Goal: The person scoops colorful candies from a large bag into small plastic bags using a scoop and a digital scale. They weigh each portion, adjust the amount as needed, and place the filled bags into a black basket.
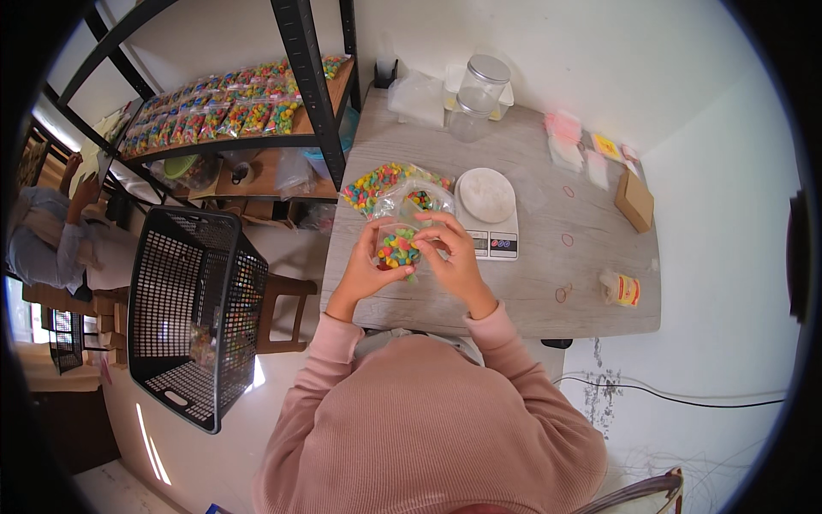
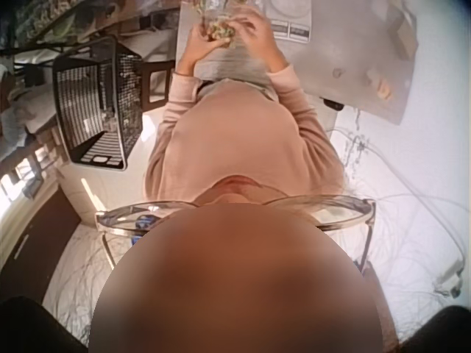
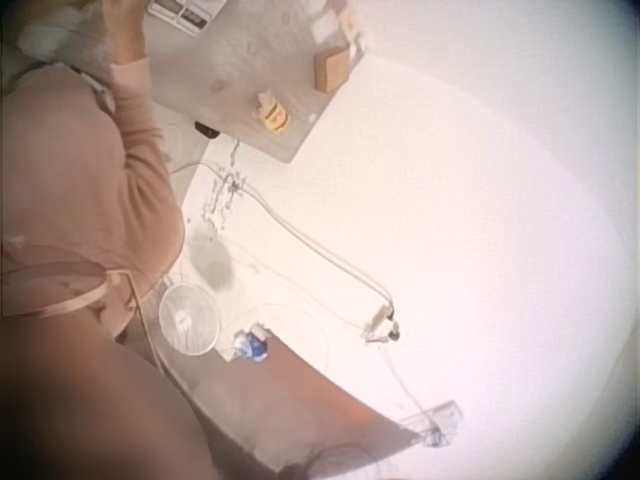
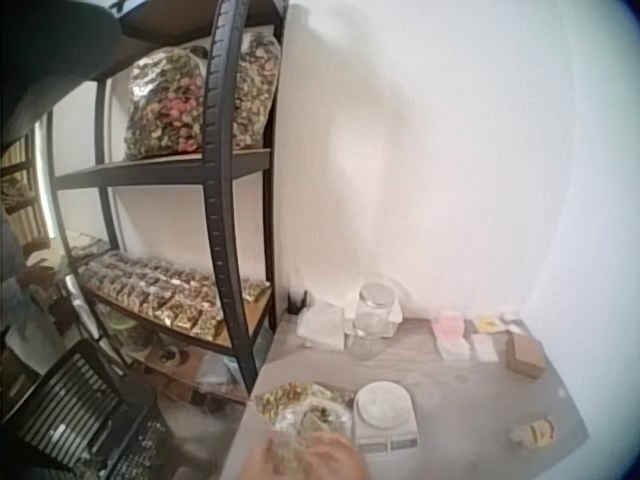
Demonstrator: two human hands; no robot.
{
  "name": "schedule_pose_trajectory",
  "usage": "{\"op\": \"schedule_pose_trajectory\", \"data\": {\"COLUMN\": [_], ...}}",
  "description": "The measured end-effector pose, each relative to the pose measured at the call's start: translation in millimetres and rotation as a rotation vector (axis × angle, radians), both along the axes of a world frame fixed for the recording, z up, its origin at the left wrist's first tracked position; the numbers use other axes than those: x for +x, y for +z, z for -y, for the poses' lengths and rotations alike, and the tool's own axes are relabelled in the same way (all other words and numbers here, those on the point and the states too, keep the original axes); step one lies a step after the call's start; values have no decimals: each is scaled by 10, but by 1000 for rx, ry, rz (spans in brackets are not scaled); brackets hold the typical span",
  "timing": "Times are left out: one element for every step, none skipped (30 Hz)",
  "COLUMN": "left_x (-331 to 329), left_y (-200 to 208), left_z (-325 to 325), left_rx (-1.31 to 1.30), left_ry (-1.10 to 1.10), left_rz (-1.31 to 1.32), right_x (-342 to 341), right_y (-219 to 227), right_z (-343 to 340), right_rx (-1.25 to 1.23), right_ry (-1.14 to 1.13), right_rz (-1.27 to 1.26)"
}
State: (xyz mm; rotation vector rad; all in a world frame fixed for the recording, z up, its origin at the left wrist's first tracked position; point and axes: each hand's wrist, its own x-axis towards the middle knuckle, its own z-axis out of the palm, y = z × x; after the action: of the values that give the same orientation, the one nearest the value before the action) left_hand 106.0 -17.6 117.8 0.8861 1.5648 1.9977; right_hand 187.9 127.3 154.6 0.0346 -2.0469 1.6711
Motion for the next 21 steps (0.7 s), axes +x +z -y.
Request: {"op": "schedule_pose_trajectory", "data": {"left_x": [-8, -16, -16, -11, -3, 4, 7, 10, 8, 1, -5, -13, -21, -31, -35, -32, -30, -34, -42, -59, -76], "left_y": [-5, -14, -25, -39, -52, -62, -69, -72, -71, -66, -58, -46, -32, -17, -4, 6, 12, 14, 10, 3, -11], "left_z": [4, 0, -1, -5, -13, -20, -27, -34, -44, -57, -70, -77, -75, -70, -67, -66, -61, -57, -50, -41, -37], "left_rx": [-53, -106, -170, -166, -173, -180, -169, -159, -149, -139, -129, -114, -134, -147, -180, -138, -115, -65, -67, -43, -1], "left_ry": [-30, -60, -91, -104, -120, -137, -118, -100, -82, -71, -61, -59, -64, -77, -76, -57, -23, -5, -11, -31, -55], "left_rz": [42, 85, 143, 165, 201, 237, 216, 196, 175, 193, 212, 238, 224, 218, 227, 158, 103, 35, 109, 172, 247], "right_x": [-1, -14, -30, -50, -72, -93, -111, -120, -125, -136, -150, -163, -174, -185, -194, -204, -212, -221, -226, -230, -232], "right_y": [21, 37, 51, 59, 68, 75, 80, 84, 88, 94, 100, 108, 115, 122, 127, 132, 134, 135, 136, 137, 138], "right_z": [-27, -47, -65, -82, -101, -120, -130, -132, -133, -133, -135, -137, -138, -138, -137, -135, -127, -119, -114, -115, -118], "right_rx": [-15, 1, 19, 37, 80, 123, 164, 154, 143, 133, 136, 141, 146, 156, 167, 173, 155, 133, 120, 123, 135], "right_ry": [10, 5, 2, -1, -7, -13, -24, -14, -6, 4, 0, -4, -8, -5, -4, -5, -5, -8, -5, 8, 26], "right_rz": [16, 7, 0, -9, -29, -50, -80, -54, -38, -22, -17, -12, -6, -3, 0, 1, -1, -6, -5, 11, 32]}}
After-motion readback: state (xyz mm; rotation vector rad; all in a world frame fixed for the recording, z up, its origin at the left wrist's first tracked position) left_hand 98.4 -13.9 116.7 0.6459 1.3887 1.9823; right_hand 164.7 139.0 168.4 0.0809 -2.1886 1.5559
